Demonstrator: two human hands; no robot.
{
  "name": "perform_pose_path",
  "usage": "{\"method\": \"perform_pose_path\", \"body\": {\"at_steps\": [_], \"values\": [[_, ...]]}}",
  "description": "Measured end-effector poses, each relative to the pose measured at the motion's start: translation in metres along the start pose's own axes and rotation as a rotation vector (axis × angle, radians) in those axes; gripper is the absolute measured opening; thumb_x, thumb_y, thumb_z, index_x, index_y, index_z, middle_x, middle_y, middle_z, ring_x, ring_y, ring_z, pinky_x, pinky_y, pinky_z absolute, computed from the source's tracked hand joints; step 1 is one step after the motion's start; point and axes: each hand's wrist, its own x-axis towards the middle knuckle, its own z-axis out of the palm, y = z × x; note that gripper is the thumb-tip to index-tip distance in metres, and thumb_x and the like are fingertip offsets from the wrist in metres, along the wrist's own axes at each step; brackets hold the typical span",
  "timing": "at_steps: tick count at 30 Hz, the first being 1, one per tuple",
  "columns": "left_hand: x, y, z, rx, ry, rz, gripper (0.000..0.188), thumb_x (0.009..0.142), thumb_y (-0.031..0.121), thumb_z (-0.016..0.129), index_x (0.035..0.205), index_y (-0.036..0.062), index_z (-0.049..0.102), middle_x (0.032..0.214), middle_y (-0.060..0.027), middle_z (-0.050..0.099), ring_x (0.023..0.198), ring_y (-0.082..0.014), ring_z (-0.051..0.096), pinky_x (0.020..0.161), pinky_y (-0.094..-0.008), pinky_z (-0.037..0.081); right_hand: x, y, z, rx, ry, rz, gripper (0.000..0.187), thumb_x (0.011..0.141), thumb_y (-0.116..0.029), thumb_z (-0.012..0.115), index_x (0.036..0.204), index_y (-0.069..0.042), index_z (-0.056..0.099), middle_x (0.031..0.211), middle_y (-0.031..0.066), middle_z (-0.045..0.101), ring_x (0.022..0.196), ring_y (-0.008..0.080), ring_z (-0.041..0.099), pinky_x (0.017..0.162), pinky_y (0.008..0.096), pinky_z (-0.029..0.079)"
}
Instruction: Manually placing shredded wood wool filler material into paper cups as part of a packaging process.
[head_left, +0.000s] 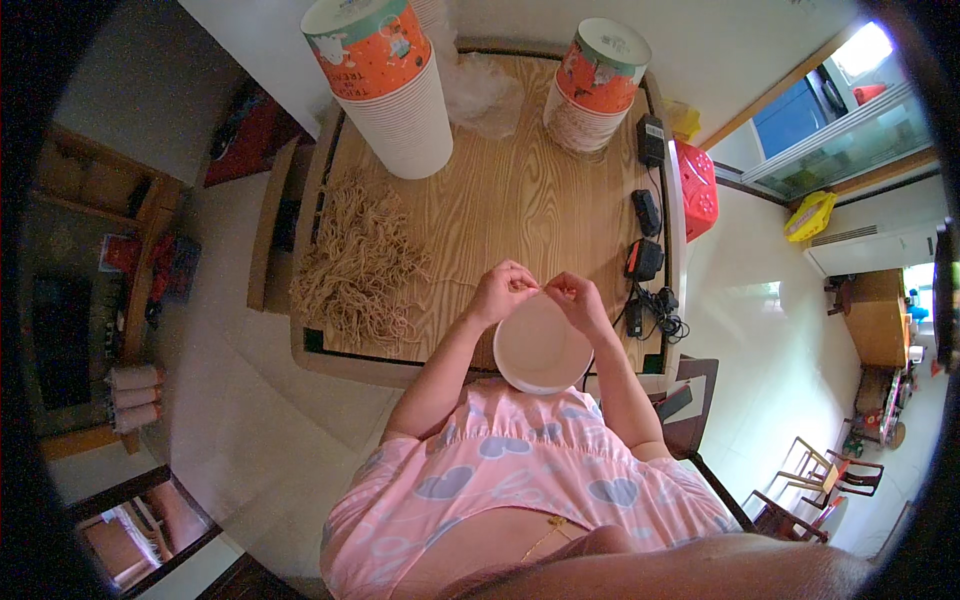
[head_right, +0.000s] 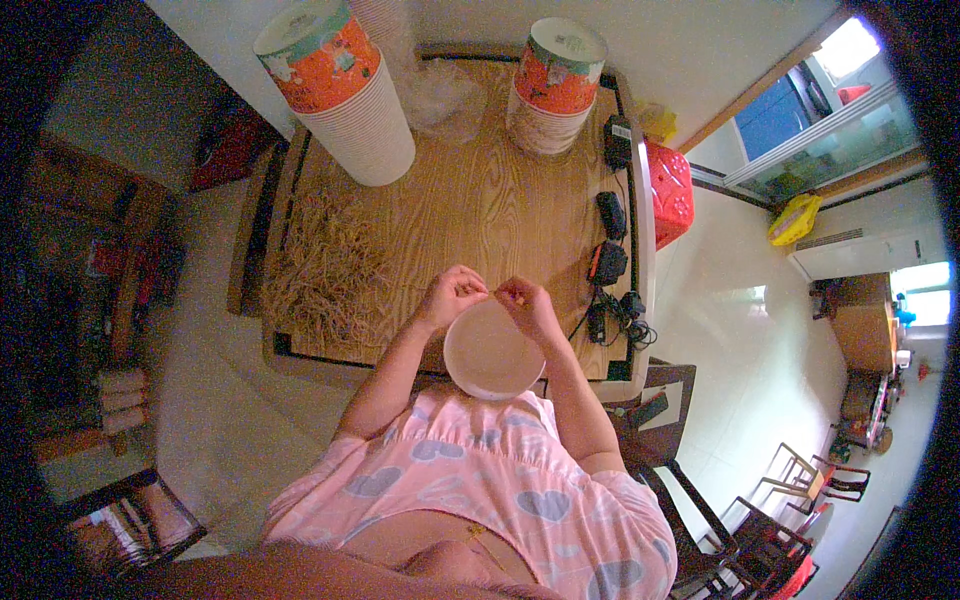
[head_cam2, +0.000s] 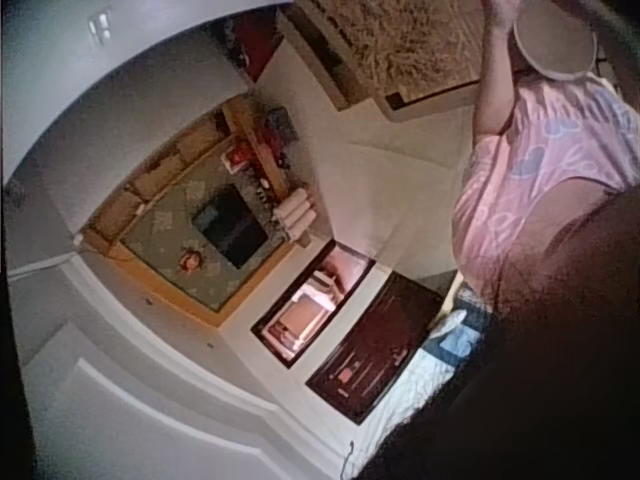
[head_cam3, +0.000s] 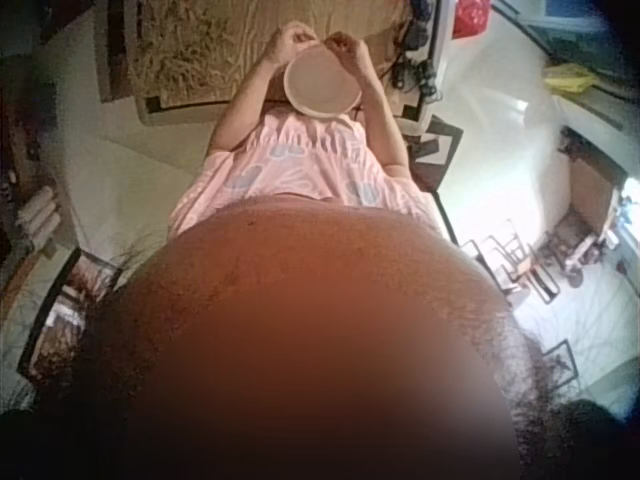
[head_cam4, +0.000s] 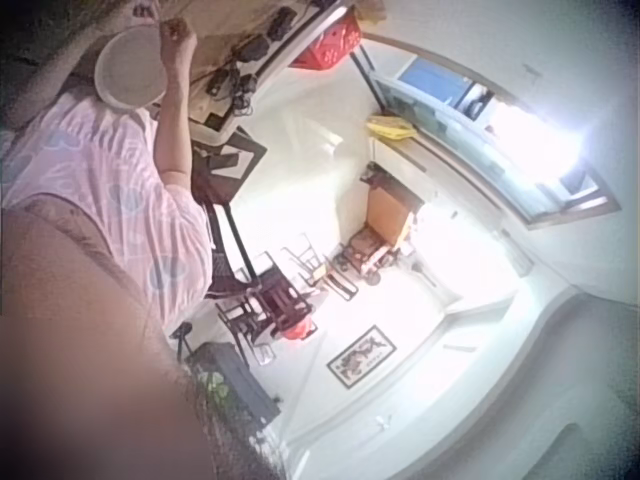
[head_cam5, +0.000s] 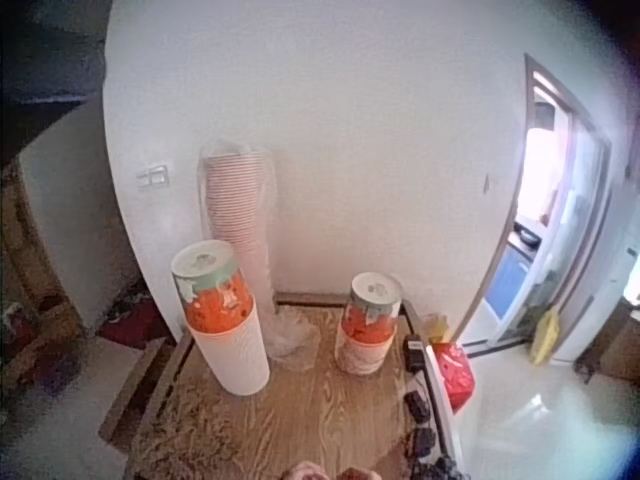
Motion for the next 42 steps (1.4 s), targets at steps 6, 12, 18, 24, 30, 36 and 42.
{"method": "perform_pose_path", "body": {"at_steps": [6,12,18,24,30,36,42], "values": [[0.000,-0.004,0.007,0.042,0.049,0.039,0.012,0.067,0.012,0.071,0.076,0.0052,0.066,0.084,-0.0068,0.059,0.073,-0.0166,0.057,0.065,-0.0267,0.046,0.001,-0.001,0.000,0.099,-0.056,0.011,0.007,0.079,-0.007,0.059,0.079,0.000,0.058,0.069,-0.0006,0.056,0.068,0.0064,0.049,0.065,0.0227,0.042],[0.003,-0.005,0.011,0.029,0.080,0.043,0.009,0.067,0.010,0.069,0.074,0.0046,0.066,0.083,-0.0068,0.060,0.072,-0.0165,0.057,0.063,-0.0267,0.046,0.001,-0.002,0.000,0.010,-0.014,-0.005,0.008,0.076,-0.009,0.061,0.082,-0.003,0.061,0.071,0.0035,0.061,0.067,0.0107,0.053,0.063,0.0266,0.044],[0.004,-0.006,0.013,0.051,0.090,0.041,0.008,0.067,0.008,0.069,0.073,0.0047,0.065,0.082,-0.0066,0.060,0.069,-0.0160,0.055,0.061,-0.0265,0.046,-0.003,-0.018,-0.001,-0.083,0.138,-0.144,0.010,0.071,-0.007,0.063,0.080,-0.004,0.059,0.075,0.0065,0.060,0.070,0.0185,0.055,0.065,0.0298,0.045],[0.004,-0.006,0.013,0.069,0.100,0.092,0.009,0.067,0.009,0.070,0.073,0.0050,0.065,0.081,-0.0062,0.060,0.068,-0.0159,0.056,0.061,-0.0266,0.046,-0.003,-0.030,-0.003,-0.237,0.135,-0.250,0.008,0.070,-0.005,0.062,0.077,-0.004,0.058,0.076,0.0077,0.058,0.073,0.0250,0.055,0.067,0.0343,0.044],[0.003,-0.004,0.012,0.064,0.081,0.053,0.010,0.067,0.010,0.070,0.074,0.0051,0.065,0.081,-0.0065,0.059,0.067,-0.0154,0.055,0.060,-0.0265,0.046,-0.004,-0.027,-0.002,-0.224,0.142,-0.261,0.009,0.069,-0.004,0.061,0.076,-0.004,0.056,0.076,0.0071,0.058,0.073,0.0239,0.054,0.066,0.0339,0.044],[0.002,-0.012,0.014,0.045,0.089,0.050,0.009,0.067,0.010,0.069,0.073,0.0046,0.064,0.078,-0.0065,0.058,0.062,-0.0151,0.053,0.057,-0.0265,0.045,-0.003,-0.010,0.003,-0.108,0.133,-0.158,0.009,0.070,-0.003,0.061,0.077,-0.003,0.056,0.072,0.0077,0.056,0.069,0.0220,0.053,0.065,0.0312,0.044],[0.002,-0.014,0.015,0.022,0.114,0.054,0.010,0.067,0.011,0.069,0.073,0.0046,0.064,0.075,-0.0065,0.057,0.061,-0.0150,0.052,0.057,-0.0261,0.044,-0.002,-0.019,0.003,-0.071,0.134,-0.141,0.009,0.070,-0.004,0.062,0.076,-0.004,0.056,0.072,0.0084,0.056,0.068,0.0217,0.054,0.064,0.0313,0.045]]}}
